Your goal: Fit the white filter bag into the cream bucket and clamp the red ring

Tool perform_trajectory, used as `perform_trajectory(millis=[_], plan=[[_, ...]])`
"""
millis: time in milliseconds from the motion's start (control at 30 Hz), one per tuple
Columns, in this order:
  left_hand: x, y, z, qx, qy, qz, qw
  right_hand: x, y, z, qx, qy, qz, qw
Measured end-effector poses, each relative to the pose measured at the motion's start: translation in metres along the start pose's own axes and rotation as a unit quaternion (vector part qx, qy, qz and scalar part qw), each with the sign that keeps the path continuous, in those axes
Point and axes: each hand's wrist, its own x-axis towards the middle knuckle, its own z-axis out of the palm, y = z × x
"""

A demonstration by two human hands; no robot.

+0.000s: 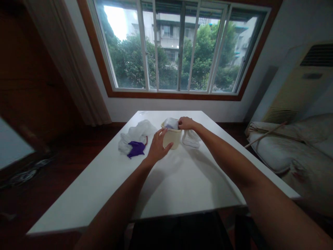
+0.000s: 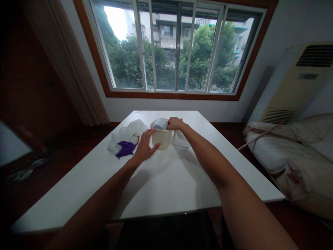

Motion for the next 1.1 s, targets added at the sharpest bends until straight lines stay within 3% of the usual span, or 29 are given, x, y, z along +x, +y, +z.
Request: perform_trajectory(millis=[100, 267, 333, 400, 500, 567, 800, 1000, 1100], plan=[[0.003, -0.004, -0.004, 0.010, 0.029, -0.032, 0.999, -0.006, 0.007, 0.002, 0.075, -0.052, 0.006, 0.996], [0.008, -0.001, -0.016, -0.031, 0.055, -0.009, 0.998, -0.032, 0.005, 0.015, 0.232, -0.038, -0.095, 0.967], [0.010, 0.007, -0.019, -0.062, 0.053, 0.019, 0.996, -0.048, 0.000, 0.022, 0.245, 0.011, -0.137, 0.960], [0.012, 0.018, -0.022, -0.085, 0.051, 0.037, 0.994, -0.065, -0.005, 0.029, 0.234, 0.117, -0.145, 0.954], [0.013, 0.031, -0.024, -0.087, 0.058, 0.058, 0.993, -0.086, -0.010, 0.037, 0.190, 0.267, -0.101, 0.940], [0.012, 0.037, -0.023, -0.070, 0.049, 0.081, 0.993, -0.097, -0.012, 0.041, 0.155, 0.315, -0.077, 0.933], [0.007, 0.050, -0.010, 0.043, 0.027, 0.127, 0.991, -0.118, -0.016, 0.051, 0.092, 0.275, -0.138, 0.947], [0.004, 0.053, -0.003, 0.155, 0.025, 0.127, 0.979, -0.121, -0.013, 0.063, 0.098, 0.366, -0.133, 0.916], [0.004, 0.052, -0.003, 0.181, 0.020, 0.139, 0.974, -0.122, -0.021, 0.068, 0.096, 0.371, -0.170, 0.908]])
